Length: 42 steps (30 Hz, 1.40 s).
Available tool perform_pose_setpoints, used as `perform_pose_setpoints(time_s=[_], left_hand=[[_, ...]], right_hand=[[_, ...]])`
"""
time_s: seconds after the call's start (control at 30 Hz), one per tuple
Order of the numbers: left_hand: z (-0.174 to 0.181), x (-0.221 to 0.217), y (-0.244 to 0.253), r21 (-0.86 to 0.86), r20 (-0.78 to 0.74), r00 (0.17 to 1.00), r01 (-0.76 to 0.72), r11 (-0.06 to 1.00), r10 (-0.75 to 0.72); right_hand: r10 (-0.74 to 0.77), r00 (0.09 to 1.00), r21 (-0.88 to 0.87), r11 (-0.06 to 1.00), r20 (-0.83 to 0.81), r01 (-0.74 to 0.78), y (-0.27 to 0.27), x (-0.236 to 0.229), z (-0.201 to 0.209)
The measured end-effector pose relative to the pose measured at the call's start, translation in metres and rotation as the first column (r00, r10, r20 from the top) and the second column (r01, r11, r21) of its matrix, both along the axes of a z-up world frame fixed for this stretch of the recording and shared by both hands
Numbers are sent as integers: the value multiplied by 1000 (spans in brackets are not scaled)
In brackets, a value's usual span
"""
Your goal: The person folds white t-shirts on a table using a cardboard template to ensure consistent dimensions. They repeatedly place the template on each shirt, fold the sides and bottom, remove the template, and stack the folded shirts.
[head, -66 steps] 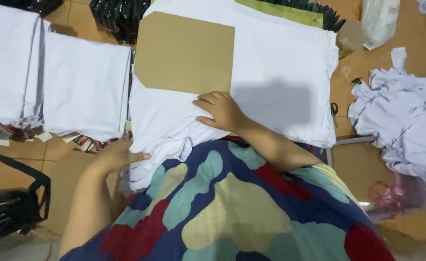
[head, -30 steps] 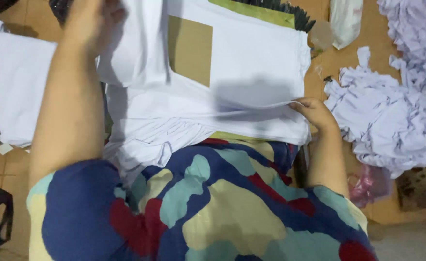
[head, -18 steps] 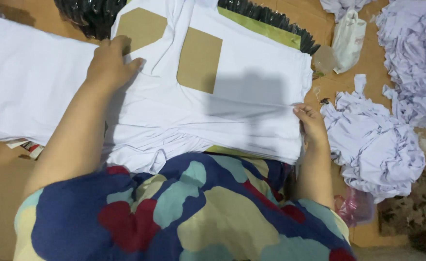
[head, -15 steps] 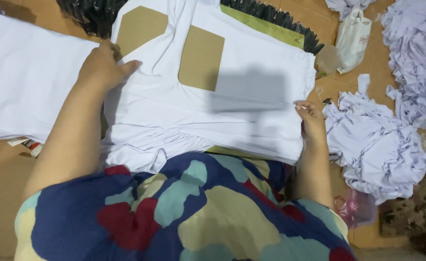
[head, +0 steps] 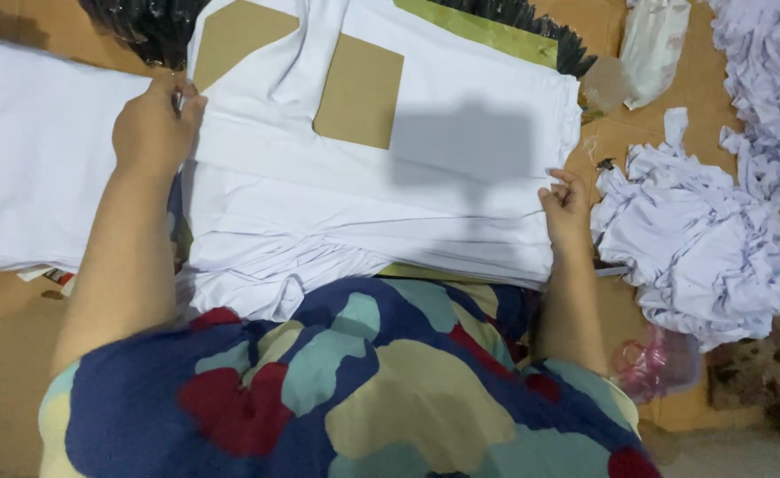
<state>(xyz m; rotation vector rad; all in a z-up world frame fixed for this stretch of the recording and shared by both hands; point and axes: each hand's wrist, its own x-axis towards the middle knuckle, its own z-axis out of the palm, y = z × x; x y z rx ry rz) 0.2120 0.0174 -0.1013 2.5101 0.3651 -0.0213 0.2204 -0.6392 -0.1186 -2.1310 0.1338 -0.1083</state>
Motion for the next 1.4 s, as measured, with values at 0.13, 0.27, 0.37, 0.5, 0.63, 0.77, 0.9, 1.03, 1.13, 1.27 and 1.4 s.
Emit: perform_pose_setpoints(time_s=[0.13, 0.27, 0.37, 0.5, 0.63, 0.77, 0.9, 1.03, 1.13, 1.27, 1.4], left_hand=[[19, -20, -25, 256, 437, 872, 116, 960, -222], [18, -31, -34, 359, 246, 717, 558, 748, -652], [15, -33, -39, 310, 132, 692, 651, 693, -710], [11, -27, -46, 369, 54, 738, 611, 701, -672], [5, -25, -53, 430, 116, 725, 580, 692, -679], [1, -25, -54, 436, 167, 730, 548, 714, -663], [0, -24, -51, 439, 172, 723, 552, 709, -669], [4, -19, -59, 501, -119, 827, 528, 686, -550], [13, -25, -66, 468, -122, 847, 509, 722, -518], [25, -31, -74, 383, -136, 871, 486, 786, -472], [31, -41, -86, 364, -166, 870, 492, 791, -465]], right_hand=[[47, 997, -207, 978, 64, -33, 24, -15, 34], [429, 869, -568, 791, 248, -228, 44, -31, 69], [578, 815, -609, 657, 29, -445, 45, -39, 68], [509, 794, -625, 512, -333, -589, 45, -47, 72], [637, 685, -428, 541, -353, -724, 32, -64, 97], [363, 804, -468, 669, -471, -577, 25, -73, 104], [586, 807, -734, 580, 75, -353, 27, -46, 77], [505, 803, -708, 437, -316, -554, 40, -36, 77], [497, 780, -632, 476, -380, -611, 39, -32, 69], [431, 803, -663, 462, -412, -589, 29, -30, 59], [416, 826, -726, 420, -380, -545, -24, -23, 33]])
